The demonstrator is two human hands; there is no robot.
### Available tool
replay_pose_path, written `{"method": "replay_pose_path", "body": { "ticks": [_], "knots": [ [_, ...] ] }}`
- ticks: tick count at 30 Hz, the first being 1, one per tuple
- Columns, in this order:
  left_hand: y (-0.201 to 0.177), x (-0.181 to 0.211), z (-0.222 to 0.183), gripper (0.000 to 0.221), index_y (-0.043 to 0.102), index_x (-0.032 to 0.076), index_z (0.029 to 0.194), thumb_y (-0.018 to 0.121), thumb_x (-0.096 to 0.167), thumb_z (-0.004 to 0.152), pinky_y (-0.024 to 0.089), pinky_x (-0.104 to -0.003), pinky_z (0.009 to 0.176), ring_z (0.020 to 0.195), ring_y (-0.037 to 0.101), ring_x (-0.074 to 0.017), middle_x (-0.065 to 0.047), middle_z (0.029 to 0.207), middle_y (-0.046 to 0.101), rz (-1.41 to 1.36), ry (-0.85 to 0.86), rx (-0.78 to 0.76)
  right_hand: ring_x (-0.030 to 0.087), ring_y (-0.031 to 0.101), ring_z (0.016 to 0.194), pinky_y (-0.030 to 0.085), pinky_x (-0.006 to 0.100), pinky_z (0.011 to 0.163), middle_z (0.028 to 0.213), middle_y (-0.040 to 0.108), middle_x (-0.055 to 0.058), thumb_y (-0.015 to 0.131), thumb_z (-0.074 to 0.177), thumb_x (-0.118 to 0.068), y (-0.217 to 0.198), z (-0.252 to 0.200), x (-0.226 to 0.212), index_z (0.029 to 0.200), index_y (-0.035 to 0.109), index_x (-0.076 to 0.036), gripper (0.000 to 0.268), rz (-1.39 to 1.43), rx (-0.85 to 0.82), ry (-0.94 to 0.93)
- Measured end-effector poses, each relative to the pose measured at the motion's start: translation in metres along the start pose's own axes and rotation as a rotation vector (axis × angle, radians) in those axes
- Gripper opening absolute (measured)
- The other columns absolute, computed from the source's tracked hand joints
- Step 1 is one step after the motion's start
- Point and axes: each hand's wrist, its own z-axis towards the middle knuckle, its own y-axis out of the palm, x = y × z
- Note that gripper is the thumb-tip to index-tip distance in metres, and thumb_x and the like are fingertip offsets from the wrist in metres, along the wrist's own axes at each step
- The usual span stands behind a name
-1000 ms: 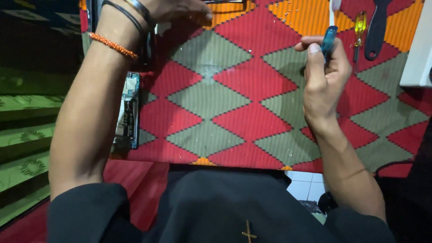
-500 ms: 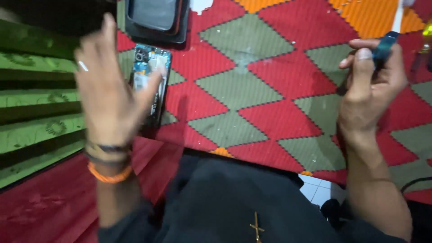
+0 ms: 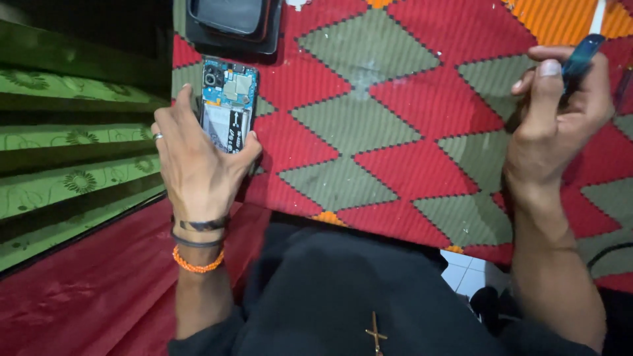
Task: Disassembling a smartphone by removing internal screws and cleaning the chassis with a brush.
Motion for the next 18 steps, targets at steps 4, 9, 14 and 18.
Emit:
{"method": "replay_pose_path", "body": {
  "ticks": [4,9,14,18],
  "knots": [
    [-0.006,0.022,-0.011,0.092,0.038,-0.004,0.15,0.08,0.043,0.082,0.048,-0.059,0.085,0.102,0.052,-0.0433,-0.024,0.116,0.048,-0.073,0.009,-0.041,0.027,0.058,0.088,0.05,0.038,0.082,0.102,0.057,0.021,0.044,0.127,-0.008,0.003,0.002,-0.005,0.127,0.056,0.011,0.023,0.023,0.018,0.0],
    [-0.002,0.07,-0.013,0.091,0.042,-0.004,0.147,0.083,0.041,0.079,0.046,-0.054,0.092,0.107,0.053,-0.0431,-0.025,0.119,0.056,-0.117,0.151,-0.048,0.018,0.048,0.078,0.038,0.033,0.07,0.092,0.051,0.01,0.048,0.126,-0.013,0.002,0.002,-0.01,0.125,0.062,0.005,0.023,-0.037,0.032,0.066],
    [0.026,0.123,0.003,0.093,0.043,-0.003,0.144,0.085,0.051,0.081,0.05,-0.042,0.063,0.091,0.053,-0.034,-0.02,0.109,0.052,-0.095,0.289,-0.081,0.013,0.04,0.076,0.032,0.029,0.07,0.086,0.04,0.004,0.041,0.119,-0.037,0.001,0.005,-0.012,0.126,0.054,-0.003,0.037,0.078,0.066,0.113],
    [0.049,0.158,0.013,0.091,0.041,0.0,0.145,0.082,0.052,0.081,0.054,-0.045,0.069,0.092,0.055,-0.0335,-0.018,0.107,0.051,-0.034,0.275,0.04,0.009,0.035,0.069,0.026,0.026,0.059,0.082,0.043,0.002,0.035,0.114,-0.046,-0.003,0.011,-0.011,0.122,0.056,-0.009,0.044,0.092,0.111,0.215]
  ]
}}
